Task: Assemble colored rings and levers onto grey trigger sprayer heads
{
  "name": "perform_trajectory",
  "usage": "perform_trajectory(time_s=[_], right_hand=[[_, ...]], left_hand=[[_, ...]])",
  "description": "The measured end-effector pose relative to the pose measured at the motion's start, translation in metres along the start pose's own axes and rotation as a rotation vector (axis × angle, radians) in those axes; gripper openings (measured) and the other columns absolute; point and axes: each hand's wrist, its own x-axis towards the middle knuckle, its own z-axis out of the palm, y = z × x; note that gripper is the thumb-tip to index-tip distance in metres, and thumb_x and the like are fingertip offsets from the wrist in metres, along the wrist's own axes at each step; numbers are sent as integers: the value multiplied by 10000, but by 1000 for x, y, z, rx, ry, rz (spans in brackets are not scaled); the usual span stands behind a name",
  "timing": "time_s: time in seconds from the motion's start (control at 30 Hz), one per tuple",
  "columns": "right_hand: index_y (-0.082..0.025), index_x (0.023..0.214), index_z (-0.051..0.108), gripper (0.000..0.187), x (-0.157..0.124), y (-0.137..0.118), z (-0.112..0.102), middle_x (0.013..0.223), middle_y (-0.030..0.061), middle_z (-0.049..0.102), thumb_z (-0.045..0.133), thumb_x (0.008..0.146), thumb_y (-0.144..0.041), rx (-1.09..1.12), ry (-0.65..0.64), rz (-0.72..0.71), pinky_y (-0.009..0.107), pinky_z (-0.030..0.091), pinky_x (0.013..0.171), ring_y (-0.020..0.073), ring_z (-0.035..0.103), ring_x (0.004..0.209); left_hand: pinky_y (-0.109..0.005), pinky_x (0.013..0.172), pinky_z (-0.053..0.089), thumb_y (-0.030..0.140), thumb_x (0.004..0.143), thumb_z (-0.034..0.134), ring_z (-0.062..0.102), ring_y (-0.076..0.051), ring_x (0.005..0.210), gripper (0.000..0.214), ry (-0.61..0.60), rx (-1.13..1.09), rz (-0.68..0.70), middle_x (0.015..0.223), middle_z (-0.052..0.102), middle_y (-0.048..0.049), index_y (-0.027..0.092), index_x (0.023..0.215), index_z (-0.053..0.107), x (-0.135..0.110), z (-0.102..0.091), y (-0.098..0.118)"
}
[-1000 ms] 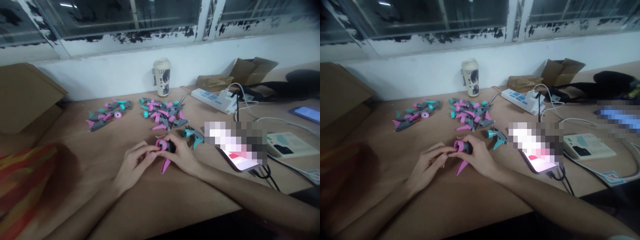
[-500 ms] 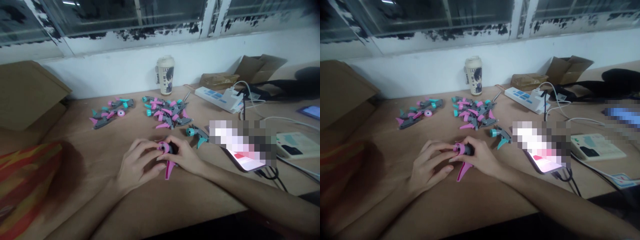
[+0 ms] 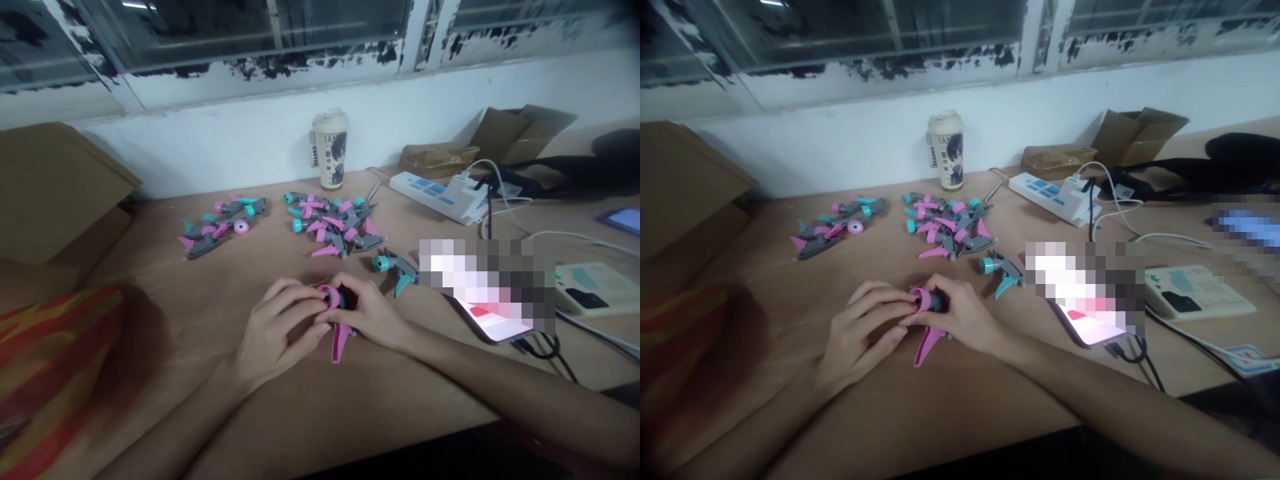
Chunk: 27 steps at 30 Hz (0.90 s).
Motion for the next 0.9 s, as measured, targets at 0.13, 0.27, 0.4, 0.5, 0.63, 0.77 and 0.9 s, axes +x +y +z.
perform_trajectory(time_s=[0.13,0.27,0.4,0.5,0.63,0.77,0.9], right_hand=[[-201,796,508,216,0,0,0,767,-30,580,663,759,-348,-27,-16,-16,250,400,657,130,532,714],[-195,752,498,238,1,-1,-1,700,-44,532,666,757,-364,-53,-38,-34,235,373,615,115,497,668],[-188,723,518,241,4,-5,-2,654,-47,509,661,766,-376,-99,-76,-75,239,375,609,113,483,642],[-181,829,589,198,5,-5,-2,843,13,608,651,783,-365,-127,-106,-127,287,428,754,149,559,813],[-187,955,635,261,3,0,-2,1308,100,479,655,778,-378,-203,-128,-200,411,302,1028,225,399,1237],[-208,966,646,262,2,2,-1,1290,79,498,665,768,-379,-252,-147,-234,434,311,1024,221,408,1224],[-214,995,640,288,2,2,-1,1215,69,542,677,759,-375,-260,-124,-267,432,336,995,215,446,1173]], left_hand=[[-339,786,476,165,820,557,557,-186,895,152,-7,1,2,960,665,-56,181,951,632,1,-1,1],[-343,781,479,148,820,551,554,-182,880,149,-15,8,25,945,663,-43,195,947,613,3,-1,1],[-360,776,475,192,787,587,550,-192,873,168,6,-12,51,937,645,-53,188,955,588,2,0,-2],[-385,772,473,269,752,610,547,-214,880,266,9,-16,65,935,637,-60,194,1002,564,0,1,-3],[-382,745,474,256,713,624,531,-215,855,279,17,-16,82,912,619,-62,192,978,563,-2,2,-4],[-367,718,477,248,712,611,517,-196,816,215,17,-28,69,885,571,-59,191,916,574,-2,3,-4],[-363,719,485,257,714,626,517,-193,824,214,-1,-20,75,888,555,-56,195,912,572,-1,4,-3]])
